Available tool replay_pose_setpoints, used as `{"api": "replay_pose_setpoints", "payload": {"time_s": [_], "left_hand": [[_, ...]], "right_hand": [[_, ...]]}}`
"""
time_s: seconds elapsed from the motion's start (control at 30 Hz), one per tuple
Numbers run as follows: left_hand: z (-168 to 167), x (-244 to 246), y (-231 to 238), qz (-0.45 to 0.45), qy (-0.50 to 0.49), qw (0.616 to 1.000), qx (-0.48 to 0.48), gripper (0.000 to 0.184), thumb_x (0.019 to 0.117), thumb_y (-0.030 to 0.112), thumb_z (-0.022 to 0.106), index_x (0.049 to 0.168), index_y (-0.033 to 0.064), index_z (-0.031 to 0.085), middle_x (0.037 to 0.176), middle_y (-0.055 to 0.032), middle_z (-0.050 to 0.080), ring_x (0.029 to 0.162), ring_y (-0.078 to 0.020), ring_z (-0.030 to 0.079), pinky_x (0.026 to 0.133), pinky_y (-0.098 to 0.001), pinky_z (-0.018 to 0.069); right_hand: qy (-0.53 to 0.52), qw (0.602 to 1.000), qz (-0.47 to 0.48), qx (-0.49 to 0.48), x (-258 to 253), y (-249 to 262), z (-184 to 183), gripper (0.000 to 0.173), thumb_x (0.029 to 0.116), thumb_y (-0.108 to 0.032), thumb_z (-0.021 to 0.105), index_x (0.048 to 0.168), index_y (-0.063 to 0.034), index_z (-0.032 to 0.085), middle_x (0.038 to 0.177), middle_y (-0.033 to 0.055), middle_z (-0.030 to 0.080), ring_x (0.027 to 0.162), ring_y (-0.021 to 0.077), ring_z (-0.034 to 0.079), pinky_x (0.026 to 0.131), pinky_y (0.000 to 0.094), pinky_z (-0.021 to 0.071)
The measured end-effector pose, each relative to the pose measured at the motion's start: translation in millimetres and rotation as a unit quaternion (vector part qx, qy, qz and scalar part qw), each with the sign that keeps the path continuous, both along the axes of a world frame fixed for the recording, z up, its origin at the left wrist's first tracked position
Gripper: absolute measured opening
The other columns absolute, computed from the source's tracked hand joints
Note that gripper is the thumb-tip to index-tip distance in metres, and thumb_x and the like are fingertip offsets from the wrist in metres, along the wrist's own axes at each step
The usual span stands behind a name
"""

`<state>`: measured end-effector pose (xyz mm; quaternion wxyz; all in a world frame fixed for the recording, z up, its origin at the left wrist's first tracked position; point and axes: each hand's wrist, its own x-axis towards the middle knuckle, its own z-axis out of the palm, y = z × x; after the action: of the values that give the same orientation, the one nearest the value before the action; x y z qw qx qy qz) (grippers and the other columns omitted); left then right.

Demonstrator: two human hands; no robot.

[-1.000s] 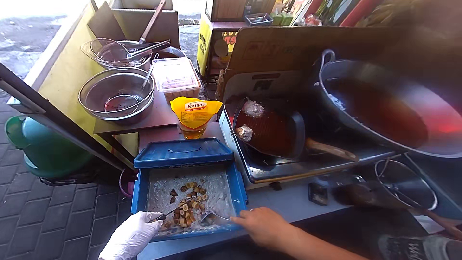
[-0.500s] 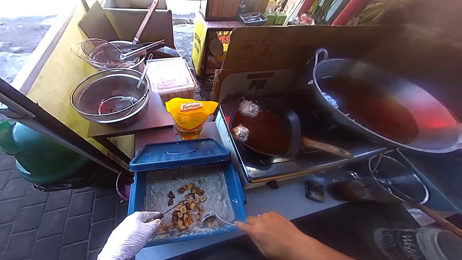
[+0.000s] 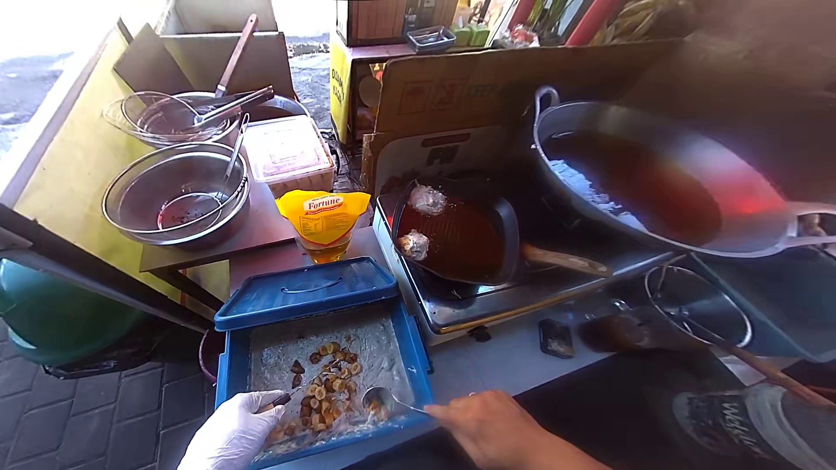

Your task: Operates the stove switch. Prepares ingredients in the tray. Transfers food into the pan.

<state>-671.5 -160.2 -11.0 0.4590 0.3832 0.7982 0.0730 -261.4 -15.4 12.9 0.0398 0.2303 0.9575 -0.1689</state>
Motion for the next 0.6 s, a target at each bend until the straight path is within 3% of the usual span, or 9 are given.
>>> {"api": "replay_pose_setpoints", "payload": {"time_s": [0.1, 0.17, 0.23, 0.3, 0.37, 0.43, 0.6], "left_hand": [[3.2, 3.9, 5.6, -0.005, -0.007, 1.000, 0.006, 0.032, 0.0916, 0.048, 0.066, 0.120, 0.0367, 0.076, 0.105, 0.0052, 0.078, 0.096, -0.0130, 0.073, 0.089, -0.0490, 0.0585], [4.8, 8.4, 8.6, -0.015, -0.012, 1.000, 0.001, 0.034, 0.0922, 0.049, 0.066, 0.122, 0.0356, 0.076, 0.107, 0.0043, 0.077, 0.099, -0.0138, 0.073, 0.092, -0.0491, 0.0578], [7.5, 11.0, 10.9, -0.017, -0.027, 0.999, 0.005, 0.036, 0.0932, 0.046, 0.066, 0.125, 0.0318, 0.075, 0.110, 0.0016, 0.077, 0.102, -0.0156, 0.073, 0.094, -0.0495, 0.0568], [11.2, 11.3, 10.7, -0.020, -0.042, 0.999, 0.019, 0.036, 0.0942, 0.042, 0.067, 0.127, 0.0290, 0.074, 0.112, -0.0002, 0.077, 0.103, -0.0162, 0.073, 0.096, -0.0489, 0.0566], [16.9, 11.0, 12.7, -0.019, -0.047, 0.998, 0.037, 0.037, 0.0947, 0.040, 0.067, 0.129, 0.0267, 0.073, 0.114, -0.0017, 0.077, 0.105, -0.0165, 0.072, 0.097, -0.0486, 0.0559], [24.1, 12.0, 17.4, -0.019, -0.043, 0.997, 0.064, 0.038, 0.0953, 0.039, 0.067, 0.130, 0.0260, 0.072, 0.116, -0.0015, 0.076, 0.107, -0.0154, 0.072, 0.099, -0.0480, 0.0553], [46.7, 23.1, 43.6, 0.021, -0.043, 0.985, 0.166, 0.033, 0.0952, 0.037, 0.068, 0.127, 0.0302, 0.074, 0.117, 0.0072, 0.076, 0.107, -0.0070, 0.071, 0.099, -0.0404, 0.0572]], "right_hand": [[-0.054, 0.981, -0.089, -0.166, 1.5, 11.9, 15.3, 0.036, 0.1078, -0.039, 0.042, 0.129, -0.0339, 0.071, 0.098, 0.0019, 0.077, 0.092, 0.0227, 0.074, 0.080, 0.0529, 0.0575], [-0.082, 0.941, -0.166, -0.282, 3.5, 17.8, 17.4, 0.034, 0.1064, -0.042, 0.047, 0.127, -0.0330, 0.072, 0.106, 0.0002, 0.077, 0.102, 0.0183, 0.071, 0.092, 0.0511, 0.0541], [-0.030, 0.905, -0.202, -0.374, 9.6, 22.6, 14.9, 0.030, 0.1050, -0.039, 0.055, 0.123, -0.0276, 0.075, 0.105, -0.0029, 0.077, 0.097, 0.0099, 0.072, 0.091, 0.0407, 0.0575], [0.067, 0.852, -0.215, -0.472, 15.3, 23.7, 11.8, 0.025, 0.1040, -0.030, 0.062, 0.119, -0.0167, 0.077, 0.096, -0.0013, 0.076, 0.080, 0.0059, 0.070, 0.077, 0.0294, 0.0597], [0.108, 0.827, -0.224, -0.505, 19.3, 28.6, 11.3, 0.023, 0.1034, -0.026, 0.064, 0.117, -0.0138, 0.077, 0.090, -0.0017, 0.075, 0.072, 0.0039, 0.065, 0.070, 0.0250, 0.0575], [0.116, 0.841, -0.238, -0.473, 23.7, 41.2, 16.8, 0.024, 0.1020, -0.029, 0.065, 0.117, -0.0161, 0.077, 0.085, -0.0019, 0.073, 0.067, 0.0048, 0.062, 0.064, 0.0257, 0.0537], [0.213, 0.880, -0.299, -0.302, 23.2, 95.0, 72.2, 0.026, 0.1016, -0.027, 0.062, 0.122, -0.0193, 0.076, 0.090, -0.0021, 0.073, 0.069, 0.0073, 0.062, 0.066, 0.0291, 0.0544]]}}
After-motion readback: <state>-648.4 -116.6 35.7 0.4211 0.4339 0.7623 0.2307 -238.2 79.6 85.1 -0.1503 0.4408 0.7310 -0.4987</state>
